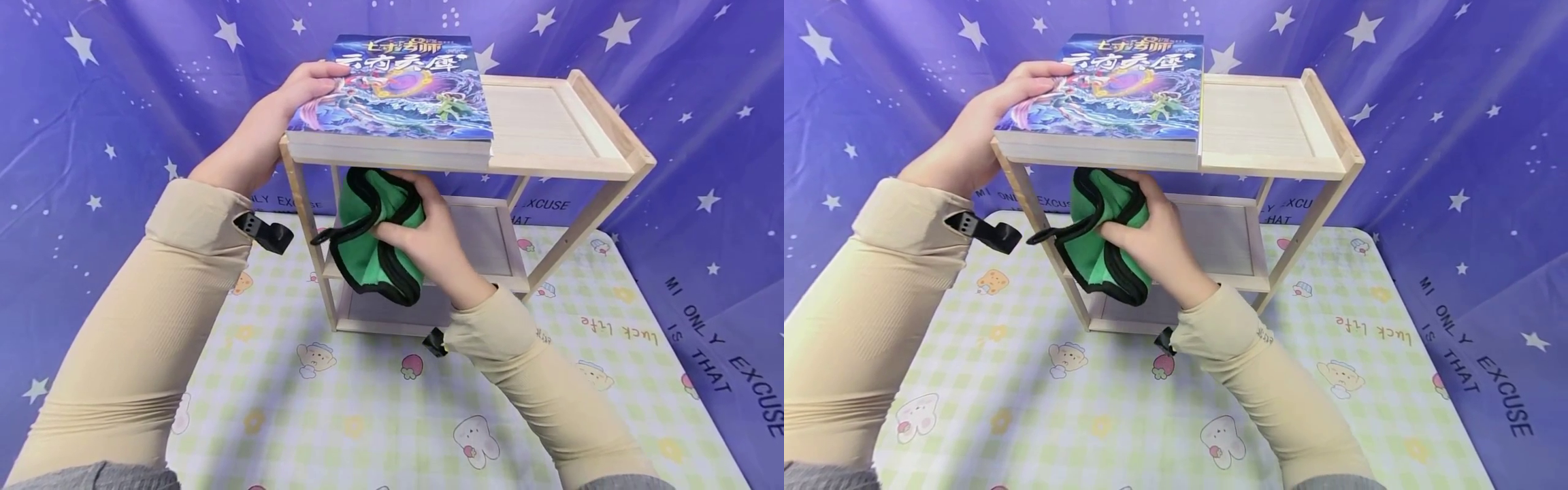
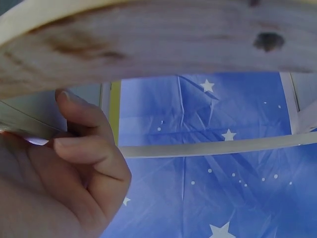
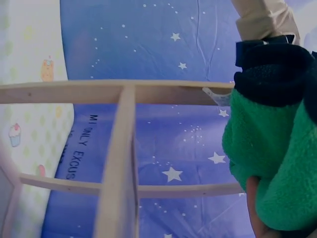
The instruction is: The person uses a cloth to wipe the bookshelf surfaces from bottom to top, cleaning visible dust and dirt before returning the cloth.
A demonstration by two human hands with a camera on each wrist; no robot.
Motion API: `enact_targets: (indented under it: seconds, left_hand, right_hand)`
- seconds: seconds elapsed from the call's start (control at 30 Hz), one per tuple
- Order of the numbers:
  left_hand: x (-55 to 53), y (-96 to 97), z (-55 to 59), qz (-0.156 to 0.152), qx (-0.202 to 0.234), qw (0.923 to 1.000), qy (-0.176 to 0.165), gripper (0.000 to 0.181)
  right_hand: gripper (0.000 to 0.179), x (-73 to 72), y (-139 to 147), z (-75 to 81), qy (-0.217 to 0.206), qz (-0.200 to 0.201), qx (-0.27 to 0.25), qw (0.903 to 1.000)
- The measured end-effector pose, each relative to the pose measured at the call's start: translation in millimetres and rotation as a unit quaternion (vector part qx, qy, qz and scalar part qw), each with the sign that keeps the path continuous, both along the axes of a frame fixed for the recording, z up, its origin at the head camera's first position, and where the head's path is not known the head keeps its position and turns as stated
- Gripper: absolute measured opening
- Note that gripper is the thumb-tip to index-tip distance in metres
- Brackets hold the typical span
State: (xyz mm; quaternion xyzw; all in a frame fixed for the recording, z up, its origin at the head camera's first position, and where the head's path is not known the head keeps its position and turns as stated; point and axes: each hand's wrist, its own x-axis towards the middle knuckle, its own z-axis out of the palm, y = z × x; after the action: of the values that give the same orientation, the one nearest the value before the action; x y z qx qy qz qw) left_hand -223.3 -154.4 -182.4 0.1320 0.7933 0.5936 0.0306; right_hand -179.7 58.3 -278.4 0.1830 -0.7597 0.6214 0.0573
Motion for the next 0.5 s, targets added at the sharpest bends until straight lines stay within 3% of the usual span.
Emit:
enact_targets:
  seconds: [0.23, 0.5]
  left_hand:
    - [-1.3, 1.9, 0.6, 0.010, -0.007, 0.9999, -0.003, 0.041]
    - [-1.8, 1.1, -0.1, 0.008, -0.005, 1.0000, -0.001, 0.042]
  right_hand:
    - [0.070, -9.4, -9, 18.3, 0.005, 0.012, -0.002, 0.9999]
    - [0.066, -12.0, -28, 27.8, 0.021, 0.065, -0.063, 0.9956]
